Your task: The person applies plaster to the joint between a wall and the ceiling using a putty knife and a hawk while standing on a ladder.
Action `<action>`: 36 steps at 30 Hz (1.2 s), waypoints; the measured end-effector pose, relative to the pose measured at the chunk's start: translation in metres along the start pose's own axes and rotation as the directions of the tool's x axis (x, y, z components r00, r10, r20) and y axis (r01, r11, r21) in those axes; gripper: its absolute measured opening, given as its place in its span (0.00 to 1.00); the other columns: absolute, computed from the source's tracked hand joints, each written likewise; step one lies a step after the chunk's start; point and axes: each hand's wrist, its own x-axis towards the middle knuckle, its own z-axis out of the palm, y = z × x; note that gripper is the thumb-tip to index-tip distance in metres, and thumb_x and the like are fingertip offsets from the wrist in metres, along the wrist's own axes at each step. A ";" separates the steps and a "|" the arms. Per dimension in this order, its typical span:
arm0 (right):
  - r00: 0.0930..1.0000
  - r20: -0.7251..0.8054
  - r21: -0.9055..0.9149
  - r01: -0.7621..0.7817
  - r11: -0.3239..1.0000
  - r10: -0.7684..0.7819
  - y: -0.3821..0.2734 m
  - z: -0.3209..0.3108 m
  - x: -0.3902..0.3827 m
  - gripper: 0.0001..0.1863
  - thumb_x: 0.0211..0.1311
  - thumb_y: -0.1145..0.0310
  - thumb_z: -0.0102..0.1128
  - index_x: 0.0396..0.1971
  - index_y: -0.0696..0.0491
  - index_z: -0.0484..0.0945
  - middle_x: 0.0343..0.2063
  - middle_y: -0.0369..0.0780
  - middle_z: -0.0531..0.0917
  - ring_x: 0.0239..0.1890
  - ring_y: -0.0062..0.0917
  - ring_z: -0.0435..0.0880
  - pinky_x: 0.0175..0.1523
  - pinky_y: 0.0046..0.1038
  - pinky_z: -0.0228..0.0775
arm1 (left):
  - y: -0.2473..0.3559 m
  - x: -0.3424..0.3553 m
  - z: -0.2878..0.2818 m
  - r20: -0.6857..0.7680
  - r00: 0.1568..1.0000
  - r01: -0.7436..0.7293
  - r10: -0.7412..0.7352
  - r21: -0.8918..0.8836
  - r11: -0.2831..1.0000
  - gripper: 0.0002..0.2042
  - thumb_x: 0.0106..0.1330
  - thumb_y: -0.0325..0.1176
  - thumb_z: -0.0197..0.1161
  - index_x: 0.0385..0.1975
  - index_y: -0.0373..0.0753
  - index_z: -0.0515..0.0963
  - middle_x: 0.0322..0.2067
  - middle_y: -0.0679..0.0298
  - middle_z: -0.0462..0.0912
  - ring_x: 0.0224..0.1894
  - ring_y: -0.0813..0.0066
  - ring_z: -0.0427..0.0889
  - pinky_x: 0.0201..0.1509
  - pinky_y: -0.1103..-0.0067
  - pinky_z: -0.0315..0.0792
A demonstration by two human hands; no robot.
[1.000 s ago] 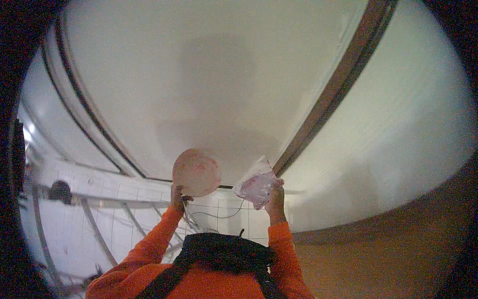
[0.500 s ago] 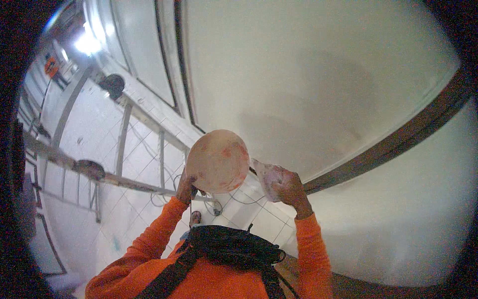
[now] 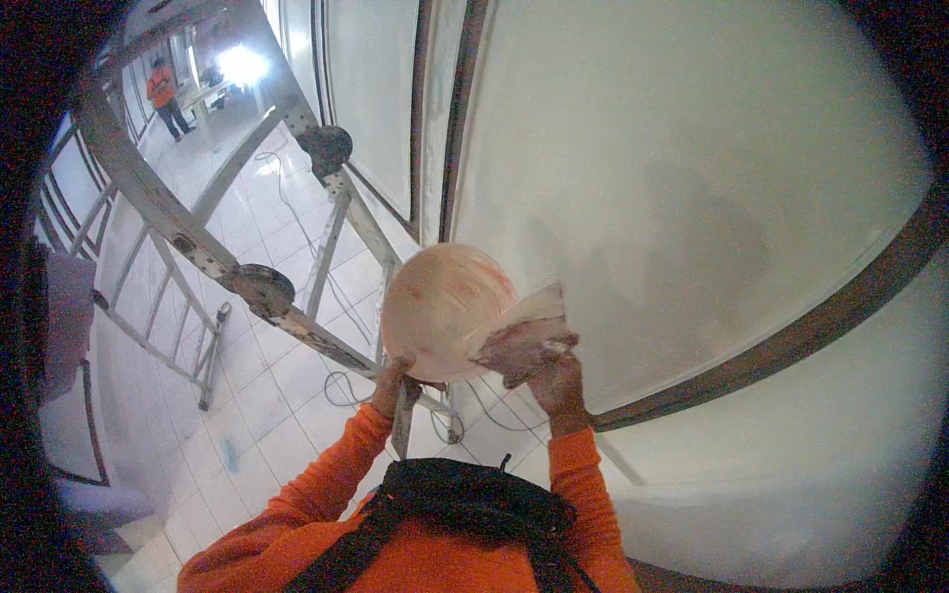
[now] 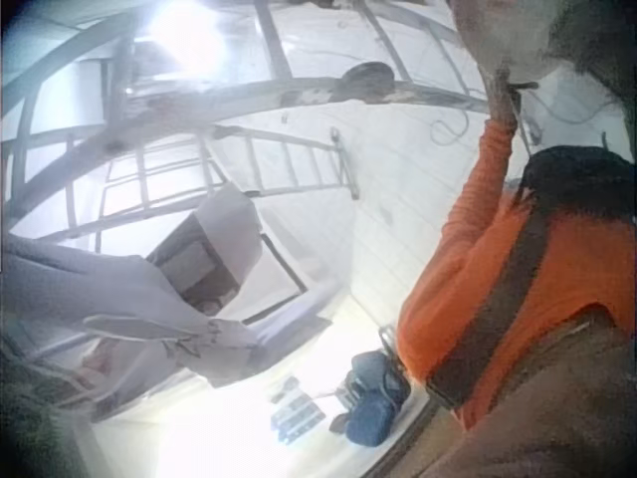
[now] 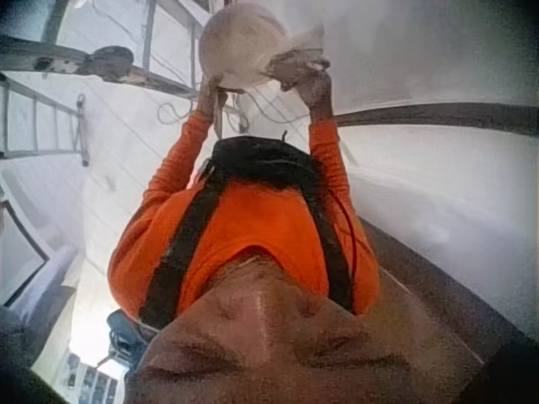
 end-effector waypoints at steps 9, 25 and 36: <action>0.998 -0.010 -0.307 -0.057 0.950 0.057 0.024 0.042 -0.039 0.20 0.59 0.67 0.50 0.51 0.59 0.67 0.44 0.42 0.76 0.46 0.32 0.77 0.52 0.36 0.71 | 0.022 -0.040 -0.060 0.250 0.968 0.030 -0.025 -0.015 0.999 0.36 0.62 0.61 0.49 0.61 0.38 0.54 0.43 0.52 0.74 0.24 0.70 0.79 0.26 0.77 0.76; 0.787 0.576 -0.815 0.533 -0.228 -0.222 0.042 0.141 -0.096 0.14 0.58 0.66 0.50 0.37 0.60 0.76 0.31 0.51 0.81 0.31 0.45 0.80 0.40 0.34 0.73 | 0.046 -0.074 -0.066 0.173 0.985 -0.080 0.018 0.360 0.930 0.36 0.58 0.54 0.59 0.57 0.35 0.54 0.31 0.56 0.73 0.22 0.74 0.76 0.19 0.80 0.72; 0.936 0.114 -0.993 0.099 -0.063 -0.334 0.084 0.191 -0.056 0.17 0.58 0.67 0.49 0.46 0.58 0.72 0.35 0.53 0.80 0.43 0.49 0.78 0.51 0.40 0.69 | 0.076 -0.080 -0.038 0.285 0.905 -0.415 0.317 0.424 0.805 0.53 0.49 0.61 0.62 0.68 0.40 0.40 0.54 0.50 0.66 0.36 0.69 0.78 0.25 0.79 0.76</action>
